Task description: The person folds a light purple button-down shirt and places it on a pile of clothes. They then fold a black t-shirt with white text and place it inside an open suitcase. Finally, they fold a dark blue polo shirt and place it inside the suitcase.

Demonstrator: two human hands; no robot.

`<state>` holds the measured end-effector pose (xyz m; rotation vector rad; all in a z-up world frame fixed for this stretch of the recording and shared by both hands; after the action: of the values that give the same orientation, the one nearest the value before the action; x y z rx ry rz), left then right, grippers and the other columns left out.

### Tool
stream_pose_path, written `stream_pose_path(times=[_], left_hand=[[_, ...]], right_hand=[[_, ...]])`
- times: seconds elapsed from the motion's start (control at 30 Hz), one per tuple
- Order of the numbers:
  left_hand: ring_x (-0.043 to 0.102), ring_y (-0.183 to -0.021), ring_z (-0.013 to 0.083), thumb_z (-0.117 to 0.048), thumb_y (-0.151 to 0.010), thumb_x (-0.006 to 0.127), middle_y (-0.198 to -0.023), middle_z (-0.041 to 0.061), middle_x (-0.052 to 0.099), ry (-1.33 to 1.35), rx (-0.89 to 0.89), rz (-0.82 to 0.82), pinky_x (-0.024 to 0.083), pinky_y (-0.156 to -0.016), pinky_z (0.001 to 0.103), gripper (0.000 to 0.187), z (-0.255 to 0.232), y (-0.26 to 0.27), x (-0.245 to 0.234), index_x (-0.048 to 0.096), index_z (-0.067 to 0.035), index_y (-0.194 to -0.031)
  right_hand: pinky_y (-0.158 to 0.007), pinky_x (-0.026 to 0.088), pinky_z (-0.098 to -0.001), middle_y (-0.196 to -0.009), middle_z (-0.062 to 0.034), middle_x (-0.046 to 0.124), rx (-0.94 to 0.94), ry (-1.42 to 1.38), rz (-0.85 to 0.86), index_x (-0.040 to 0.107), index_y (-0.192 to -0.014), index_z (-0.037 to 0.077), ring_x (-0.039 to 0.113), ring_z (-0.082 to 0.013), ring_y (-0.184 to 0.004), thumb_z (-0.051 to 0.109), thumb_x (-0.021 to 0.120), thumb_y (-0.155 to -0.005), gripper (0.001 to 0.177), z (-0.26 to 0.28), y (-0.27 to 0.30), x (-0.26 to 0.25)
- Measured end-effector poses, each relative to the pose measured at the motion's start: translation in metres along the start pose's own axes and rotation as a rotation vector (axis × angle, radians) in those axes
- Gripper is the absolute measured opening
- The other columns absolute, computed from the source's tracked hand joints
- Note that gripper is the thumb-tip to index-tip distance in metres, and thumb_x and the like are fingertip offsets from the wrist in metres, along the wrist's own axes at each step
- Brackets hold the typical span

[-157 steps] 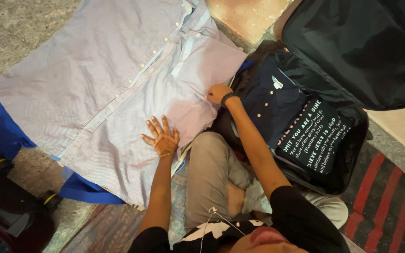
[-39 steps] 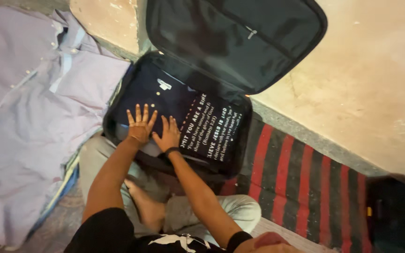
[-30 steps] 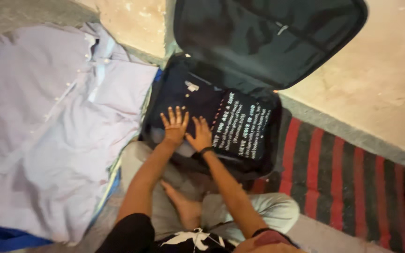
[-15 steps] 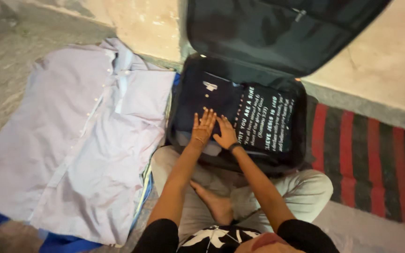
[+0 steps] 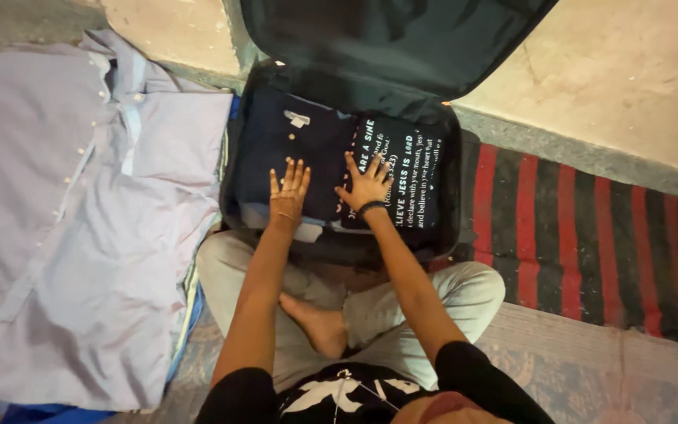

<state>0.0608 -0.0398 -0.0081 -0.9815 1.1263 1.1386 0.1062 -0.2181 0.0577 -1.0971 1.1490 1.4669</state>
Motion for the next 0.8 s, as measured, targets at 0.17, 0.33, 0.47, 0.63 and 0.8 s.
stream_pose_path(times=[0.17,0.33,0.47,0.63,0.8], left_hand=[[0.004,-0.159,0.0286,-0.014,-0.079,0.070,-0.173,0.007,0.012,0.049,0.018,0.058,0.009,-0.122,0.064,0.101,0.004,0.000,-0.005,0.016,-0.014,-0.165],[0.006,-0.159,0.0276,-0.016,-0.078,0.073,-0.173,0.008,0.013,0.101,0.023,0.042,0.009,-0.122,0.065,0.103,0.003,0.005,-0.016,0.018,-0.013,-0.165],[0.008,-0.160,0.0272,-0.017,-0.076,0.075,-0.173,0.008,0.015,0.128,0.024,0.019,0.010,-0.123,0.064,0.106,0.006,0.009,-0.024,0.019,-0.014,-0.166],[0.008,-0.160,0.0265,-0.017,-0.073,0.076,-0.173,0.006,0.015,0.153,0.009,0.093,0.011,-0.124,0.063,0.109,0.004,0.008,-0.023,0.019,-0.015,-0.166],[0.007,-0.160,0.0302,-0.018,-0.077,0.076,-0.173,0.009,0.016,0.102,0.028,-0.075,0.011,-0.122,0.065,0.105,0.004,0.006,-0.008,0.020,-0.013,-0.166]], right_hand=[[-0.110,0.031,-0.0725,-0.160,-0.0386,0.018,-0.028,-0.002,-0.099,0.028,-0.159,0.042,0.025,-0.0649,-0.142,0.039,0.068,-0.088,0.082,-0.013,-0.009,0.021],[-0.108,0.037,-0.0654,-0.156,-0.0371,0.031,-0.037,-0.108,-0.151,0.033,-0.157,0.038,0.033,-0.0613,-0.140,0.026,0.060,-0.094,0.070,-0.025,-0.016,0.027],[-0.104,0.048,-0.0547,-0.150,-0.0330,0.045,-0.064,-0.179,-0.259,0.038,-0.157,0.036,0.048,-0.0574,-0.131,0.018,0.058,-0.092,0.070,-0.030,-0.014,0.020],[-0.086,0.059,-0.0480,-0.141,-0.0229,0.059,0.007,-0.282,-0.291,0.049,-0.150,0.034,0.070,-0.0404,-0.107,0.009,0.054,-0.090,0.065,-0.027,-0.004,-0.006],[-0.083,0.063,-0.0403,-0.127,-0.0151,0.071,0.081,-0.755,-0.436,0.058,-0.143,0.024,0.076,-0.0264,-0.088,-0.001,0.045,-0.092,0.059,-0.050,0.011,-0.029]])
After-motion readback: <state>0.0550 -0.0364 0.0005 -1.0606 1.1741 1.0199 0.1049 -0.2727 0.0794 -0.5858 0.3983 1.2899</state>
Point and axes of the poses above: each hand's wrist, its own y-axis away from the middle knuckle, its own x-axis out of the palm, z = x × y, the point moved 6 cm from there along -y, towards the middle knuckle
